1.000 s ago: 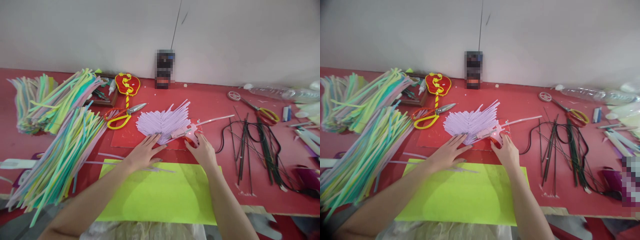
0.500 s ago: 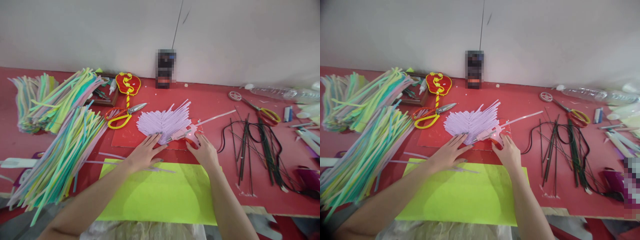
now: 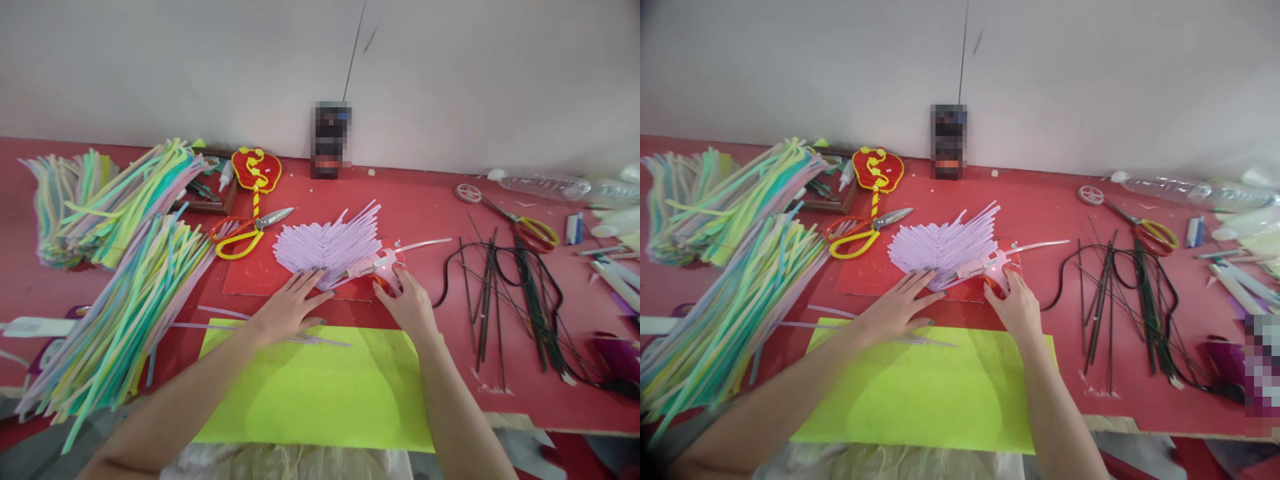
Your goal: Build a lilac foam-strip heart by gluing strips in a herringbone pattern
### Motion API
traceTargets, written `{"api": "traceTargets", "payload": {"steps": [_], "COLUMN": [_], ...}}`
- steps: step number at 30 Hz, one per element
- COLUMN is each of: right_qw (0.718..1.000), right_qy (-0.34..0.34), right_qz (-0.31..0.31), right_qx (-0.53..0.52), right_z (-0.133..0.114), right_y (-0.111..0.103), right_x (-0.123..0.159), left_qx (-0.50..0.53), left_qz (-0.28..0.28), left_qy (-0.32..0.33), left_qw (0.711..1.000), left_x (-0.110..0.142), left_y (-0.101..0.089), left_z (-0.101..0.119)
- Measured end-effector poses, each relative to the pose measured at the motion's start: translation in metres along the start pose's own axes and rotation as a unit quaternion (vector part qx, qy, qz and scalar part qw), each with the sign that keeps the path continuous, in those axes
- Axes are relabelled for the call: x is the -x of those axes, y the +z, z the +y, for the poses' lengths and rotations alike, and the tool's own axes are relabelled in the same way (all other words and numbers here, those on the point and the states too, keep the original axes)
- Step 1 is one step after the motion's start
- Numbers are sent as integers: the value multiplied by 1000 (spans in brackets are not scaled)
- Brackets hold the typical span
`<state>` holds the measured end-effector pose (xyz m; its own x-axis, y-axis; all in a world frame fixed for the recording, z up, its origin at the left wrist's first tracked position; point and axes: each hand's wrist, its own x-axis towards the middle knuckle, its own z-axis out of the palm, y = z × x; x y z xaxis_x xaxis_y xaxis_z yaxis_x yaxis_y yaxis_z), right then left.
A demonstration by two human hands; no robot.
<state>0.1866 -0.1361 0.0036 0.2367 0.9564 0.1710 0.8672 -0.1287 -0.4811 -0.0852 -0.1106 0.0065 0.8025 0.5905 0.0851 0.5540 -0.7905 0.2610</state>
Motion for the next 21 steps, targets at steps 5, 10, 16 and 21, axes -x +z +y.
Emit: {"api": "traceTargets", "payload": {"steps": [5,10,16,21], "right_qw": [1000,999,999,998], "right_qy": [6,31,37,-15], "right_qz": [-1,-6,-2,-14], "right_qx": [-1,-7,-30,-62], "right_z": [0,3,-3,-19], "right_y": [1,1,1,4], "right_x": [0,-1,-1,2], "left_qx": [8,17,-27,-64], "left_qz": [15,78,176,168], "left_qy": [18,10,-134,-199], "left_qw": [1000,997,975,963], "left_x": [-1,-2,1,2], "left_y": [-7,-14,-15,-12], "left_z": [2,5,3,-2]}}
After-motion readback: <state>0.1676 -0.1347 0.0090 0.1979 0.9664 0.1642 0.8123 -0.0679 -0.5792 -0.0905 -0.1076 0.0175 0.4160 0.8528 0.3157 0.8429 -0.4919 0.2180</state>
